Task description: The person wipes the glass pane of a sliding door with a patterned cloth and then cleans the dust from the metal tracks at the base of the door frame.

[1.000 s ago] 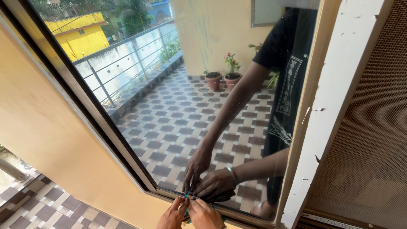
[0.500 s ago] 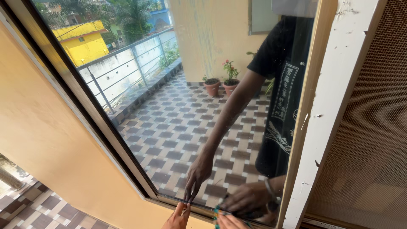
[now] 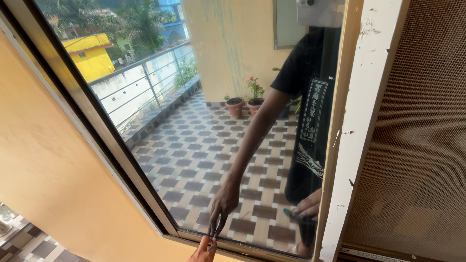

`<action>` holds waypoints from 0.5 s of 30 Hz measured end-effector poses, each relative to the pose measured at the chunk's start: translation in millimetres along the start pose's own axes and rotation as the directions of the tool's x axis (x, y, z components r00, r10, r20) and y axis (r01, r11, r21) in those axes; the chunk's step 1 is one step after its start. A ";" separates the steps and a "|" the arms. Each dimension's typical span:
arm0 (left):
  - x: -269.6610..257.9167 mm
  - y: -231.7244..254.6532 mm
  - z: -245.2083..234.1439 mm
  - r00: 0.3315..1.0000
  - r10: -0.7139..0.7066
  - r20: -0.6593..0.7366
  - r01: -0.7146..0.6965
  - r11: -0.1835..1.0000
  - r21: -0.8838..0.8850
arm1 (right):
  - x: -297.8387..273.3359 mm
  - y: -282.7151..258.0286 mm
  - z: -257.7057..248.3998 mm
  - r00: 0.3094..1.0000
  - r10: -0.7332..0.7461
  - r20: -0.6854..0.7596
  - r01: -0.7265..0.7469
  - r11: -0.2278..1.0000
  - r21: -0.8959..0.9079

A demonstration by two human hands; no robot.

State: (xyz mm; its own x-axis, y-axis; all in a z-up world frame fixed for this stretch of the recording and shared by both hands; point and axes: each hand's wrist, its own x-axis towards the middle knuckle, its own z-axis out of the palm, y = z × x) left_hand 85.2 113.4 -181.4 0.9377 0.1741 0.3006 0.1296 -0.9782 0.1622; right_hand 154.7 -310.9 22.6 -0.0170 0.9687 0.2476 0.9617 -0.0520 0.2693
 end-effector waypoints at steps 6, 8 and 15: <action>11.7 -2.4 -5.9 0.991 0.034 0.129 -0.036 0.999 0.014 | 55.0 14.8 -43.7 0.948 -0.052 -0.313 0.023 0.995 -0.096; 12.5 -1.9 -7.8 0.990 0.028 0.136 -0.028 1.000 -0.002 | 73.7 13.1 9.8 0.958 -0.077 -0.278 0.050 0.993 -0.103; 11.6 3.2 -25.7 0.967 0.017 0.256 -0.024 0.999 0.027 | -2.4 46.0 154.6 0.971 -0.179 -0.160 0.148 0.971 -0.189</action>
State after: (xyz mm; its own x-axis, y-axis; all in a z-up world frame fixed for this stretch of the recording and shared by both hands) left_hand 88.3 115.2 -153.3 0.9910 0.1230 0.0528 0.1153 -0.9849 0.1293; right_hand 241.3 -278.0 -109.5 -0.2321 0.9108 0.3413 0.8795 0.0467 0.4736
